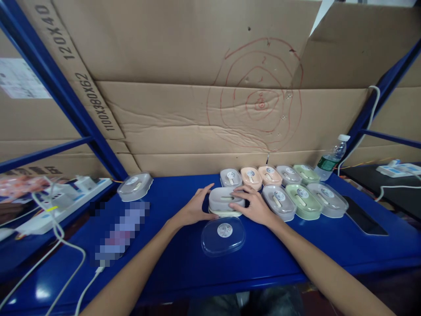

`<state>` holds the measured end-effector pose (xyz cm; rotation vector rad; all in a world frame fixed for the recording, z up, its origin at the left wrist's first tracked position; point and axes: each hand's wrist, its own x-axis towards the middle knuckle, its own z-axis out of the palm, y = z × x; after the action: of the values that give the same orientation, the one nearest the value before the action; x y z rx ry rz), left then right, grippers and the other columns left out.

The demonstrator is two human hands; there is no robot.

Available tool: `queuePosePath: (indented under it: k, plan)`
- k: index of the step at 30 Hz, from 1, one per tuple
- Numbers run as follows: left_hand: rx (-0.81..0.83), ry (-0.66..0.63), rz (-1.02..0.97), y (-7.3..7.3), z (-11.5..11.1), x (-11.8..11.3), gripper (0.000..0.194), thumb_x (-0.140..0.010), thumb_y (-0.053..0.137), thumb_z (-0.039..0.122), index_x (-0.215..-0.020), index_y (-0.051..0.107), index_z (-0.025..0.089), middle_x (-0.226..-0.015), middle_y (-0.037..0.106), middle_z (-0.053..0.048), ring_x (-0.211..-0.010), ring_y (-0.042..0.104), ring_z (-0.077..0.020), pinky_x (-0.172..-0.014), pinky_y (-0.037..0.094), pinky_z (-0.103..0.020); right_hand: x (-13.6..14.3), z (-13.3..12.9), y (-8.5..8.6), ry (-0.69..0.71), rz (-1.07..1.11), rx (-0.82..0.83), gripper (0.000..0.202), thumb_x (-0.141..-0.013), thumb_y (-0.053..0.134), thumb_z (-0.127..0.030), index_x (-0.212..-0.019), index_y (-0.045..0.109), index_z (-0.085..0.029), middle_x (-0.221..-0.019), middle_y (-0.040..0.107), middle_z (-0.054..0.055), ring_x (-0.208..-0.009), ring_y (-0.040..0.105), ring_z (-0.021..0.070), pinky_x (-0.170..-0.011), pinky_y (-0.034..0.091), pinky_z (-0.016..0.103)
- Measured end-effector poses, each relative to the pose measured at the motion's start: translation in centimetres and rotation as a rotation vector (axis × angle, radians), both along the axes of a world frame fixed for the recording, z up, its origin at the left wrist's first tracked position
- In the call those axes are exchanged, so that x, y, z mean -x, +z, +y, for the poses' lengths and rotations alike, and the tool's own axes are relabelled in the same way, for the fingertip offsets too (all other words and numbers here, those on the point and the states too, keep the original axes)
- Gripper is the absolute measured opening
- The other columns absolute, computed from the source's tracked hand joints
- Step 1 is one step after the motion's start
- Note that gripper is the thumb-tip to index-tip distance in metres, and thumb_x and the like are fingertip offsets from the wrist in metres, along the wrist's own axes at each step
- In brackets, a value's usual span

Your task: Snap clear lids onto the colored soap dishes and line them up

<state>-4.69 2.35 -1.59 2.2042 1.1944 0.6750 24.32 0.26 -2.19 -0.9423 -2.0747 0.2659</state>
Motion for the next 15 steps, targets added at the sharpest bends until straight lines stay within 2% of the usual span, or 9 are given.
queuePosePath:
  k: [6,10,15]
  plan:
    - [-0.015,-0.013,0.017,0.05,-0.07,0.06,0.118,-0.071,0.095,0.054,-0.167,0.034,0.025,-0.152,0.052,-0.017,-0.145,0.048,-0.0406,-0.124,0.037,-0.061,-0.31,-0.15,0.18,0.018,-0.131,0.014,0.058,-0.091,0.082,-0.054,-0.141,0.071,-0.029,-0.149,0.059,0.014,-0.134,0.063,0.0342,-0.117,0.052,0.056]
    - [-0.041,-0.044,0.01,0.19,-0.08,0.14,0.107,-0.07,0.096,0.051,-0.161,0.044,0.026,-0.156,0.05,-0.016,-0.146,0.046,-0.0404,-0.126,0.036,-0.06,-0.29,-0.38,0.05,0.026,-0.177,0.025,0.063,-0.092,0.08,-0.055,-0.146,0.066,-0.026,-0.147,0.059,0.015,-0.135,0.062,0.0347,-0.117,0.051,0.056]
    - [-0.053,-0.093,0.004,0.53,-0.03,0.32,0.101,-0.07,0.097,0.052,-0.157,0.052,0.029,-0.151,0.057,-0.012,-0.141,0.05,-0.0393,-0.123,0.04,-0.059,-0.3,-0.41,0.2,0.022,-0.19,0.018,0.064,-0.093,0.079,-0.052,-0.148,0.063,-0.024,-0.146,0.059,0.016,-0.137,0.06,0.0362,-0.118,0.049,0.057]
